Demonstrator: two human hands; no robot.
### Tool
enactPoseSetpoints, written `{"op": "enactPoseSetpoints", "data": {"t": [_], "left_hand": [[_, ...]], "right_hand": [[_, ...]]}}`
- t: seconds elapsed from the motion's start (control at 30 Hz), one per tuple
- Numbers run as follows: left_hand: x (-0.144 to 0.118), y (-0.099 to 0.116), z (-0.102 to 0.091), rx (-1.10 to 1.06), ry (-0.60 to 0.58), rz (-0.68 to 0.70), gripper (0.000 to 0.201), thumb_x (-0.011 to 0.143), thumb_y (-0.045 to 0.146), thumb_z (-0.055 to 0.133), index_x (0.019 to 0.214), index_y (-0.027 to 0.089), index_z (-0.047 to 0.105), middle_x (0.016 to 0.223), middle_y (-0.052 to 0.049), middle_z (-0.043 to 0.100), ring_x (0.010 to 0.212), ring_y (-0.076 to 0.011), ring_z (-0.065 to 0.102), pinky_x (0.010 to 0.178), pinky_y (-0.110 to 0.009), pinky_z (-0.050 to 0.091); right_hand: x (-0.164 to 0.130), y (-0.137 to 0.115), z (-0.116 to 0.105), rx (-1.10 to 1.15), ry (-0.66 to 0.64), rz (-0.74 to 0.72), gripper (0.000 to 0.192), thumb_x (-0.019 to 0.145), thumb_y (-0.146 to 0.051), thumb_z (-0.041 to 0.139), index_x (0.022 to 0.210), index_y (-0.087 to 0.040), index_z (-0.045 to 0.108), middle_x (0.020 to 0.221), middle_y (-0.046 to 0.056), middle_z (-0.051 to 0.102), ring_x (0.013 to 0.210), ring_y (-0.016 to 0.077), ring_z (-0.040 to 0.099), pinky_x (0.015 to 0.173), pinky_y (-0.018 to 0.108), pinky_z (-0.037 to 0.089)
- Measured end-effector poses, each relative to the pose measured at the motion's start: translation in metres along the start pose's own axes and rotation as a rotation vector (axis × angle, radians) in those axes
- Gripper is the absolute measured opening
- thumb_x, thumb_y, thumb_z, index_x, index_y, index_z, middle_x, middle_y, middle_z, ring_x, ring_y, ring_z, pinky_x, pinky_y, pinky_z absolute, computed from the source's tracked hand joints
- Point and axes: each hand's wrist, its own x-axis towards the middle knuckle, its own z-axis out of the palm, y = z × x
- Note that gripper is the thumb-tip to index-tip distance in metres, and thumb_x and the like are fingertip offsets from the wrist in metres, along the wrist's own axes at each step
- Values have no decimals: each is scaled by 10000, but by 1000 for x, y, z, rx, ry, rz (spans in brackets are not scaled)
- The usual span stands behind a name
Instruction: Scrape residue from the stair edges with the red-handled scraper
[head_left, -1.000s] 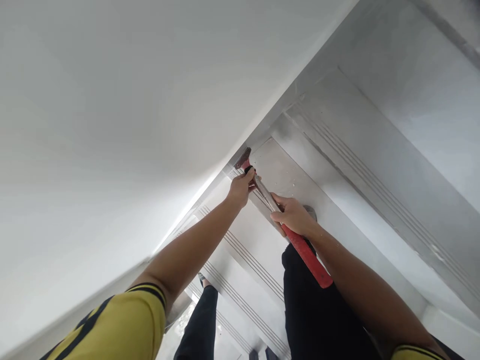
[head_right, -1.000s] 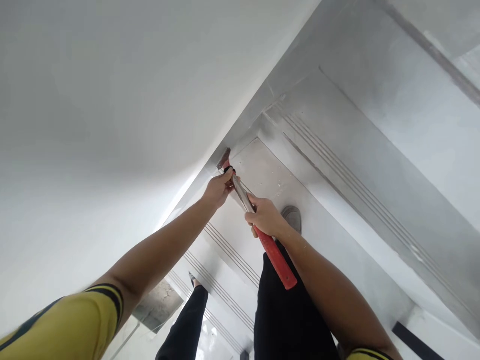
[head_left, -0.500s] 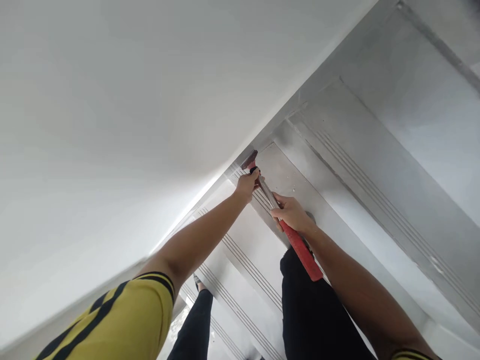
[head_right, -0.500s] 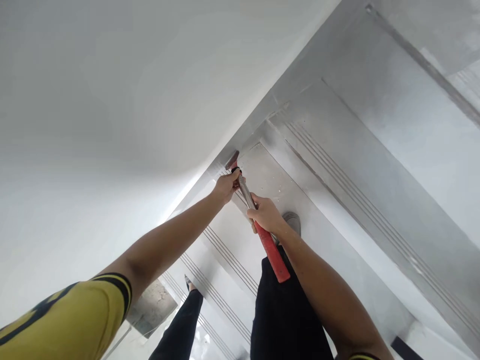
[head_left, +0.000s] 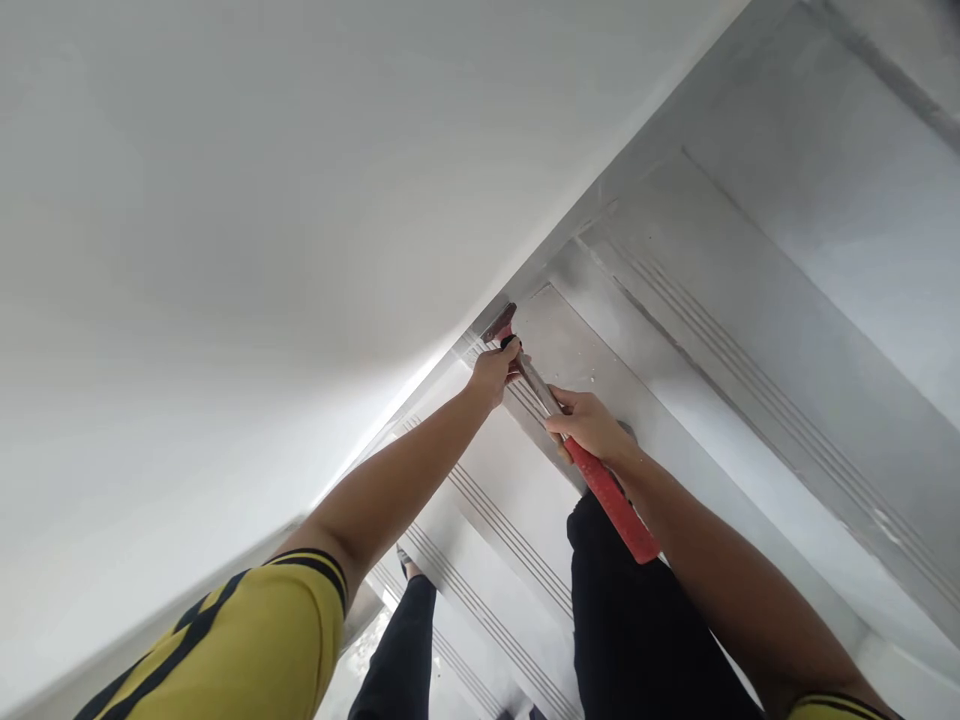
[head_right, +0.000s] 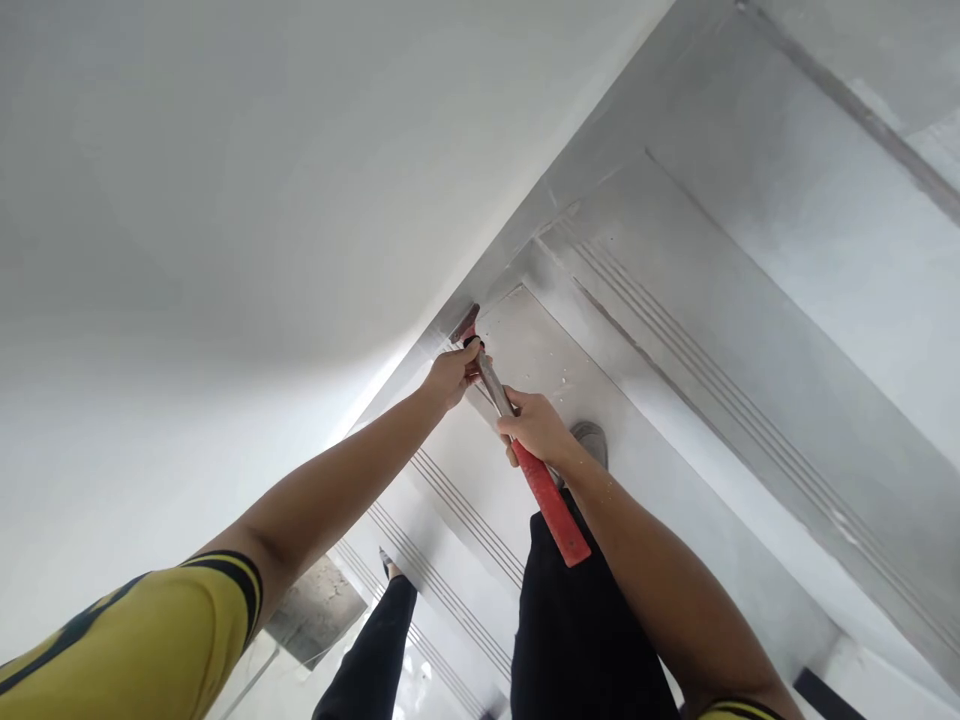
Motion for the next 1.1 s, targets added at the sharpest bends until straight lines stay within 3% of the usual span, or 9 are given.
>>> {"op": "enactPoseSetpoints", "data": {"t": [0.2, 0.47, 0.73, 0.93, 1.1], "left_hand": [[-2, 0, 2, 36, 83, -3, 254, 667, 371, 704, 613, 147, 596, 618, -53, 643, 531, -116, 561, 568, -263, 417], [-12, 3, -3, 89, 57, -2, 274, 633, 400, 723, 652, 144, 630, 649, -50, 652, 590, -118, 574, 567, -242, 386], [-2, 4, 2, 100, 20, -68, 293, 637, 416, 716, 628, 138, 623, 649, -56, 640, 542, -105, 538, 556, -258, 384], [2, 3, 1, 65, 28, -58, 312, 644, 447, 698, 657, 145, 622, 662, -47, 639, 553, -102, 543, 564, -255, 400], [3, 4, 2, 77, 63, -47, 307, 625, 425, 715, 636, 136, 611, 639, -53, 636, 533, -100, 534, 556, -255, 401]], "right_hand": [[0, -3, -6, -20, -24, 40, 421, 626, -163, 464, 1033, -179, 571, 423, -83, 467, 299, 96, 452, 316, 176, 328], [-4, -2, -12, 5, -61, 80, 470, 625, -174, 470, 1086, -173, 560, 440, -79, 486, 287, 87, 435, 310, 176, 305], [-1, -11, -12, 11, -55, 103, 207, 610, -151, 473, 798, -167, 559, 432, -55, 473, 306, 99, 453, 309, 196, 306], [0, -18, 0, 93, 24, 114, 155, 638, -173, 490, 787, -172, 534, 485, -49, 487, 333, 86, 465, 324, 188, 295], [7, -14, -6, 46, -23, 81, 178, 630, -165, 494, 803, -172, 535, 461, -57, 478, 318, 91, 461, 323, 189, 315]]}}
